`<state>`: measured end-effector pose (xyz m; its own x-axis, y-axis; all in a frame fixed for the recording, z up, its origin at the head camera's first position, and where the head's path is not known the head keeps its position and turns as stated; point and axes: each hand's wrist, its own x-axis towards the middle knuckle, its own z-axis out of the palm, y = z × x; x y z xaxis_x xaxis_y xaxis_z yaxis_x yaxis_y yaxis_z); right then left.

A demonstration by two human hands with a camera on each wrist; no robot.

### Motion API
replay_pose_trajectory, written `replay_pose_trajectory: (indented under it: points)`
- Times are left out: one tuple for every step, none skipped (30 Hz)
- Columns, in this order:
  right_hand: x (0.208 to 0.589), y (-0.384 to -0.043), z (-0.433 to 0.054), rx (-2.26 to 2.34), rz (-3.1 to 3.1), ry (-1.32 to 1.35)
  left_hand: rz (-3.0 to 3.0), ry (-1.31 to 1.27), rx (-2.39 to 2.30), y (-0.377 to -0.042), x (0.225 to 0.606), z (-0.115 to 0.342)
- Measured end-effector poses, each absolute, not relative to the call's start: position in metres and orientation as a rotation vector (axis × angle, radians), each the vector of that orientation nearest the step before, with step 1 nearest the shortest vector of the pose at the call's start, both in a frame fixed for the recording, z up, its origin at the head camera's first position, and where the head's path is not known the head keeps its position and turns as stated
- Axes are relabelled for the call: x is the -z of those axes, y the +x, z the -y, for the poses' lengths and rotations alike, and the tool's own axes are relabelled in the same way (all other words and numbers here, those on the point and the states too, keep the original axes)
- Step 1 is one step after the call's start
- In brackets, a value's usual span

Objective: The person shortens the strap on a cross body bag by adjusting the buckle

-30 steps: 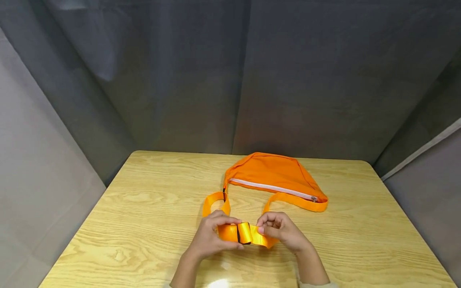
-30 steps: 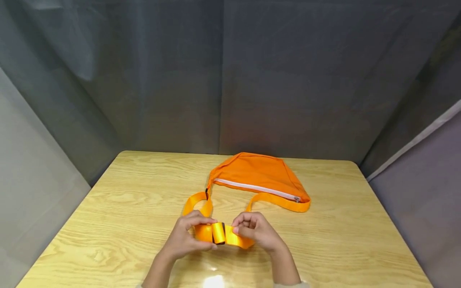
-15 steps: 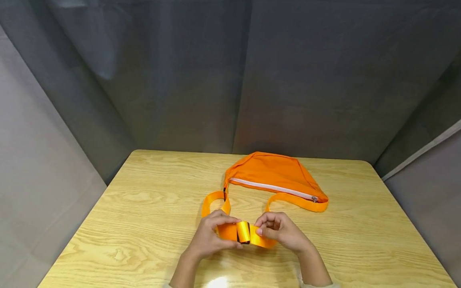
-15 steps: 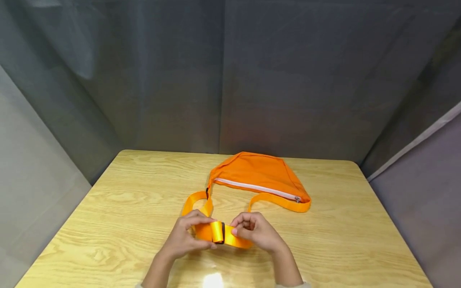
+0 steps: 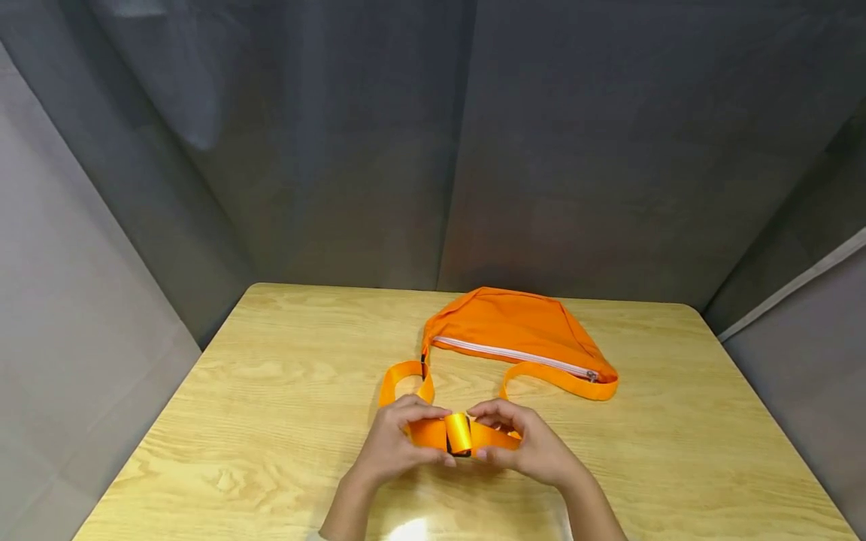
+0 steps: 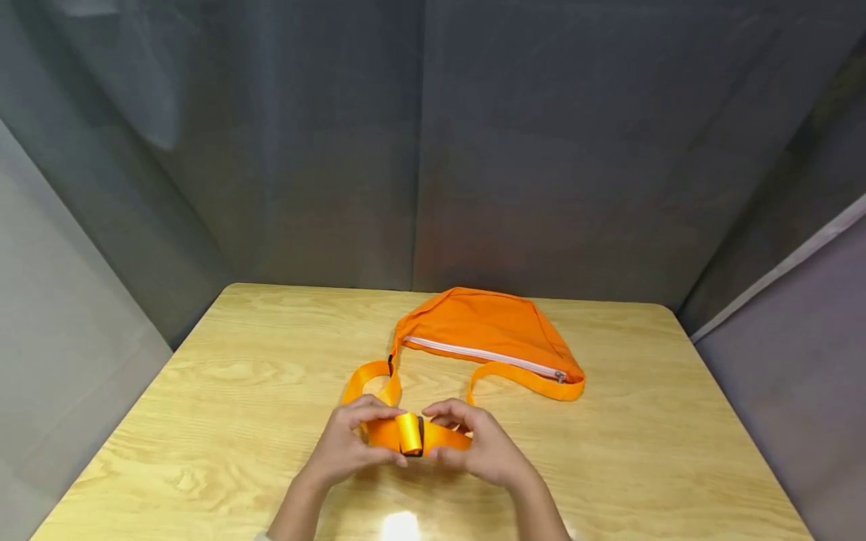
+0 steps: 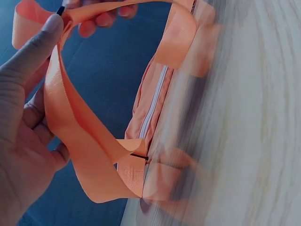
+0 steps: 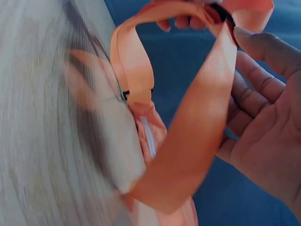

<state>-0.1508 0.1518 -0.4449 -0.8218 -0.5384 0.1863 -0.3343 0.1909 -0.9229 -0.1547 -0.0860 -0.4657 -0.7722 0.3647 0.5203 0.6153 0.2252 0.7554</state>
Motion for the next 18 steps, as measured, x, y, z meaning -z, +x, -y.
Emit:
replay_pose_trajectory:
  points:
    - [0.444,-0.149,-0.15,1.657,-2.334,-0.865,2.265,-0.924,1.566,-0.154,0.466,0.086]
    - [0.443,-0.148,-0.149,1.625,-2.386,-0.884,2.268,-0.919,1.564,-0.154,0.466,0.086]
    - [0.443,-0.147,-0.147,1.598,-2.432,-0.904,2.271,-0.916,1.562,-0.154,0.465,0.086]
    - [0.443,-0.146,-0.145,1.58,-2.472,-0.93,2.27,-0.915,1.559,-0.154,0.464,0.085]
    - [0.443,-0.145,-0.144,1.565,-2.507,-0.955,2.268,-0.915,1.561,-0.153,0.463,0.085]
    - [0.444,-0.145,-0.142,1.554,-2.535,-0.976,2.259,-0.921,1.561,-0.152,0.459,0.084]
    - [0.444,-0.145,-0.141,1.547,-2.558,-0.996,2.252,-0.925,1.564,-0.15,0.456,0.084]
    - [0.445,-0.145,-0.14,1.542,-2.576,-1.011,2.247,-0.927,1.566,-0.149,0.453,0.084]
    - [0.446,-0.145,-0.139,1.541,-2.588,-1.021,2.242,-0.93,1.568,-0.148,0.45,0.083]
    - [0.447,-0.145,-0.138,1.542,-2.597,-1.03,2.237,-0.932,1.571,-0.146,0.447,0.083]
    - [0.447,-0.145,-0.138,1.541,-2.604,-1.033,2.235,-0.935,1.573,-0.145,0.444,0.083]
    - [0.448,-0.145,-0.137,1.541,-2.611,-1.036,2.231,-0.939,1.572,-0.144,0.443,0.083]
    - [0.448,-0.145,-0.137,1.542,-2.616,-1.037,2.242,-0.935,1.574,-0.145,0.445,0.084]
    - [0.448,-0.145,-0.136,1.541,-2.623,-1.033,2.253,-0.933,1.567,-0.146,0.448,0.085]
    - [0.448,-0.144,-0.136,1.543,-2.628,-1.033,2.262,-0.935,1.559,-0.147,0.45,0.086]
    - [0.448,-0.144,-0.136,1.544,-2.634,-1.031,2.271,-0.934,1.555,-0.148,0.453,0.088]
    - [0.448,-0.144,-0.136,1.546,-2.643,-1.031,2.281,-0.929,1.551,-0.15,0.456,0.091]
    - [0.448,-0.144,-0.136,1.55,-2.649,-1.03,2.292,-0.921,1.546,-0.151,0.459,0.093]
